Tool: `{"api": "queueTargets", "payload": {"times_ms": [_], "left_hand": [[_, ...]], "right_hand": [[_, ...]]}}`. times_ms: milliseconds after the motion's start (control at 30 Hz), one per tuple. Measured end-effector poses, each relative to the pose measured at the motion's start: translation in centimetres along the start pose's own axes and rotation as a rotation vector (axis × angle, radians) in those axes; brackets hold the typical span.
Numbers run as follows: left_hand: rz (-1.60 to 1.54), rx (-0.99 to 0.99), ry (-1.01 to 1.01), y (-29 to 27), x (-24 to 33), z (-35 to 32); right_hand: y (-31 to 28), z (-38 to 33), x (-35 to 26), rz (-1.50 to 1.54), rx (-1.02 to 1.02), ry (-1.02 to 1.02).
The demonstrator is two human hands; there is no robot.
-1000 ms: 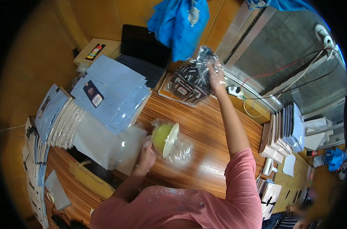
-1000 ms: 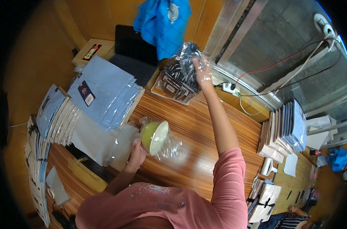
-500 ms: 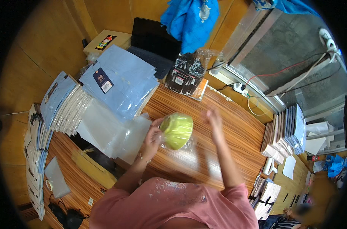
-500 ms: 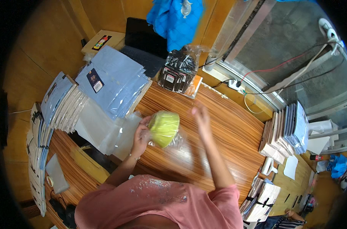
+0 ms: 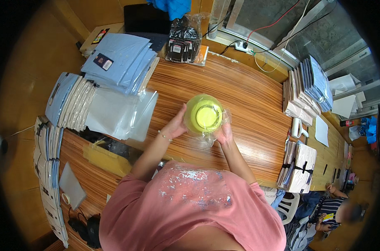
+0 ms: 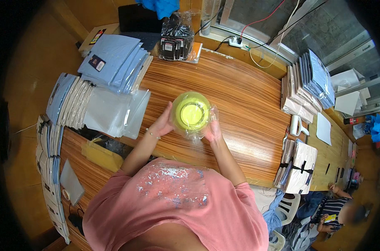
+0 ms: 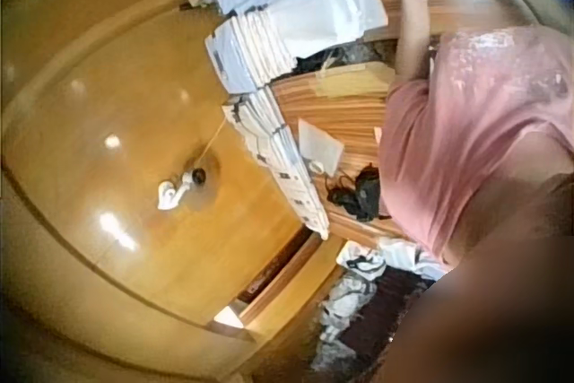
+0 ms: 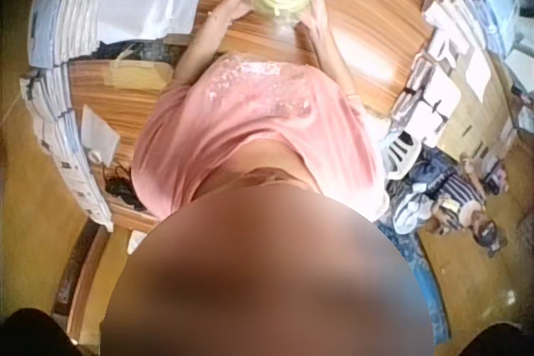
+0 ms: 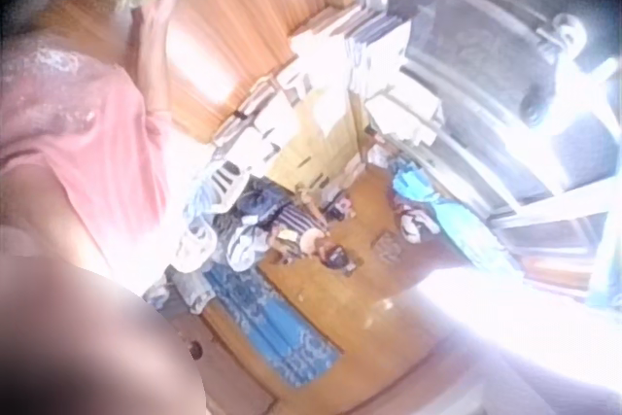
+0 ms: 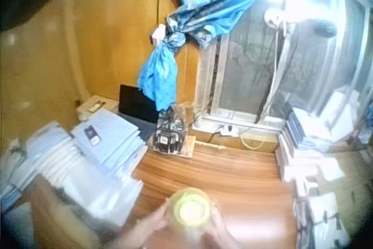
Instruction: The person folds a light blue shirt on a wooden table, places a cardboard insert inside, and then puts the folded shirt into a clear plastic bag. They seal the bag and stack it with other packaged shirts. The person also handles a roll of yellow tape and other packaged items on the table.
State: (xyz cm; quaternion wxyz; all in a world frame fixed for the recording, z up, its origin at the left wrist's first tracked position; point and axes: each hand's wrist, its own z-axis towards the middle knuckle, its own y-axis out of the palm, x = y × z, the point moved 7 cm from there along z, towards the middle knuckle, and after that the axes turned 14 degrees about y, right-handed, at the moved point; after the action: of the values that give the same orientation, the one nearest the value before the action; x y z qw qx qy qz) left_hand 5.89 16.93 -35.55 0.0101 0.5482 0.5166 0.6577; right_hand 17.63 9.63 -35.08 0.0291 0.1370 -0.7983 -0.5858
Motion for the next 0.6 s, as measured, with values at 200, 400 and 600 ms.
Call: {"api": "queueTargets", "payload": {"times_ms": [200,400,600], "left_hand": [[-0.119,0.015,0.148,3.3,0.9,-3.3],[0.733,-0.23,0.262,7.1,1.2,-5.6],[0.435,-0.232,0.096,9.0,-5.8,-6.6]], "right_hand": [[0.0,-2.9,-1.0,-0.579,0.414,-0.261],[3.7,-7.3,1.8,-0.557,-0.098,-0.105],[-3.7,-8.6,4.2,-0.276,0.114,-0.048]]}}
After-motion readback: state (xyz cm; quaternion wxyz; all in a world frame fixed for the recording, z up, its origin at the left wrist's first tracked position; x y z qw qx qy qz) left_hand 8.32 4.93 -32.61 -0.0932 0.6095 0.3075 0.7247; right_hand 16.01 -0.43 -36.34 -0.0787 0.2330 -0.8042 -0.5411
